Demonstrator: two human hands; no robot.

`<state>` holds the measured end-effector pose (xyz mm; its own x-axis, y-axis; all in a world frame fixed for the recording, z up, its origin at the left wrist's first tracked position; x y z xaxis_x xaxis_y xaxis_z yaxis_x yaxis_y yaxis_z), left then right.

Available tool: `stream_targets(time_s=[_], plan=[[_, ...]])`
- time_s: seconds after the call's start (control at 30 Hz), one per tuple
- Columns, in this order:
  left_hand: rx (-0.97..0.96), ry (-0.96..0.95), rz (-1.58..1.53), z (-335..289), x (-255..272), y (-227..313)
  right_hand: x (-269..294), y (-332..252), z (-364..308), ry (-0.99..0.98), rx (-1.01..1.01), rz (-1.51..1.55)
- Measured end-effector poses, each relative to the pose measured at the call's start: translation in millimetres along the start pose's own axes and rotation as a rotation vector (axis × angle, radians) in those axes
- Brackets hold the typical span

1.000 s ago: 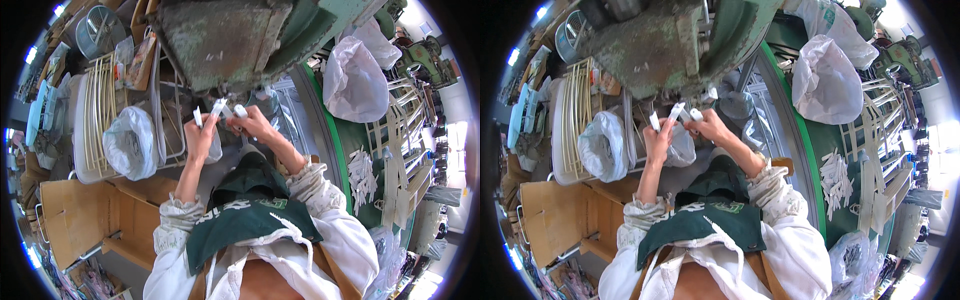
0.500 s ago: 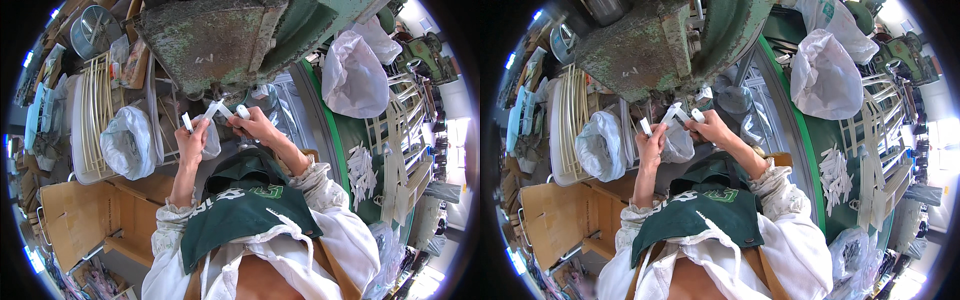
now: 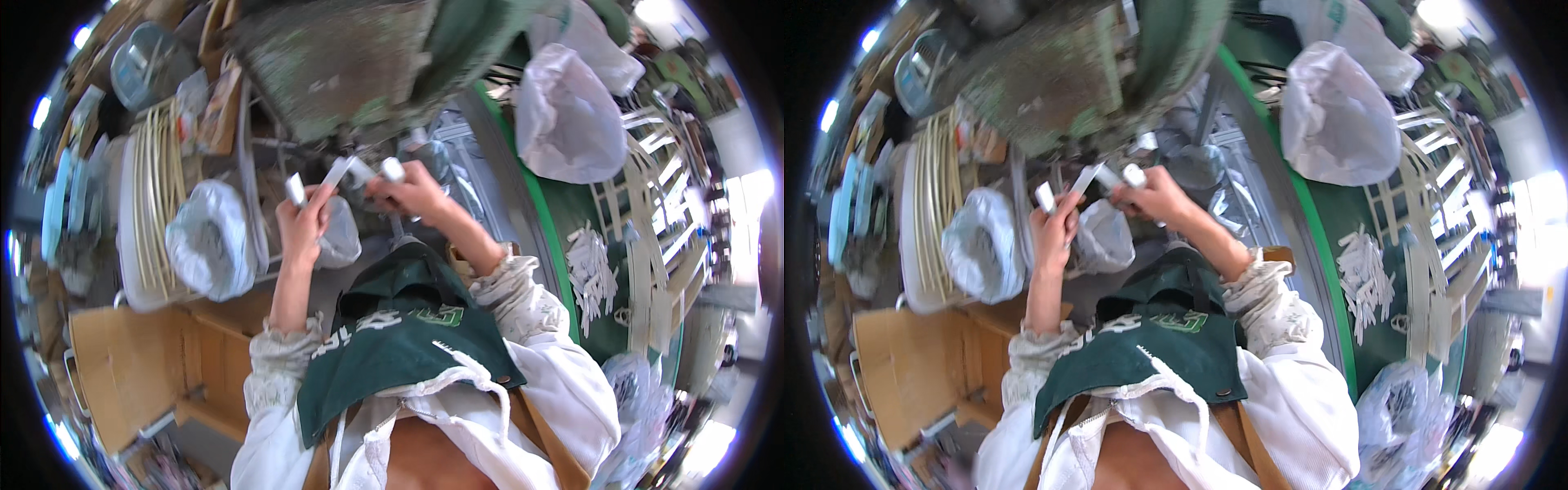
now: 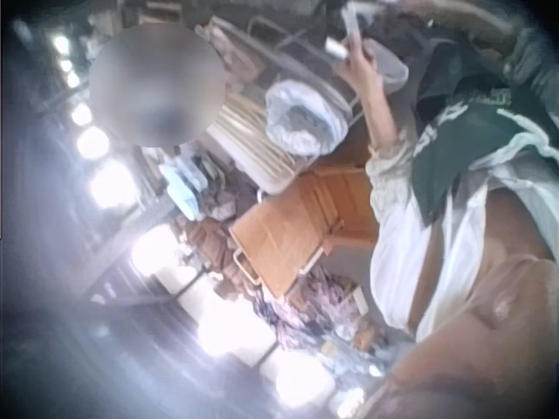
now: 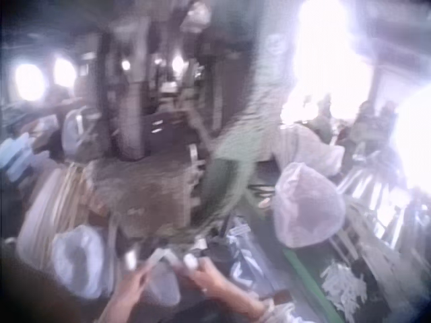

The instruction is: The person repeatedly picks up white plastic clips from a bag and a table, then inserts them into a press machine to join them. The person handles the parts one at a time, places them into the machine, and removes the joined pieces.

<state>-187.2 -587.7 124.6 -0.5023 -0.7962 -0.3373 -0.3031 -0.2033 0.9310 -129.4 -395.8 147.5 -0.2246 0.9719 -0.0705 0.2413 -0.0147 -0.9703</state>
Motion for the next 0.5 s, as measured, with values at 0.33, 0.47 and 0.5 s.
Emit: stream_targets(time_s=[0.33, 0.47, 0.5], plan=[[0.179, 0.159, -0.116, -67.1, 24.3, -52.7, 205.7, 61.8, -125.7, 1.084, 0.303, 0.351], [0.246, 0.028, -0.058, -44.0, -18.4, -58.2, 394.9, 125.3, -170.5, 1.553, -0.103, -0.732], [0.311, -0.009, -0.047, -37.2, -30.9, -64.1, 422.4, 155.5, -180.9, 1.496, -0.354, -0.722]])
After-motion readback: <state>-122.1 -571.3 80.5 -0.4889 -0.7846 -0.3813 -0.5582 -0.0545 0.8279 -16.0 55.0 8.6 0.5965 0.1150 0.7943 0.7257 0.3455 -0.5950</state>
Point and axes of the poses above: each hand's wrist, its own z-axis towards the middle knuckle, its own x-axis out of the back of the hand, y = z × x, the point moved 3 cm from there along z, towards the middle knuckle, and after that the axes turned 15 degrees about -y, right-handed, at the moved point
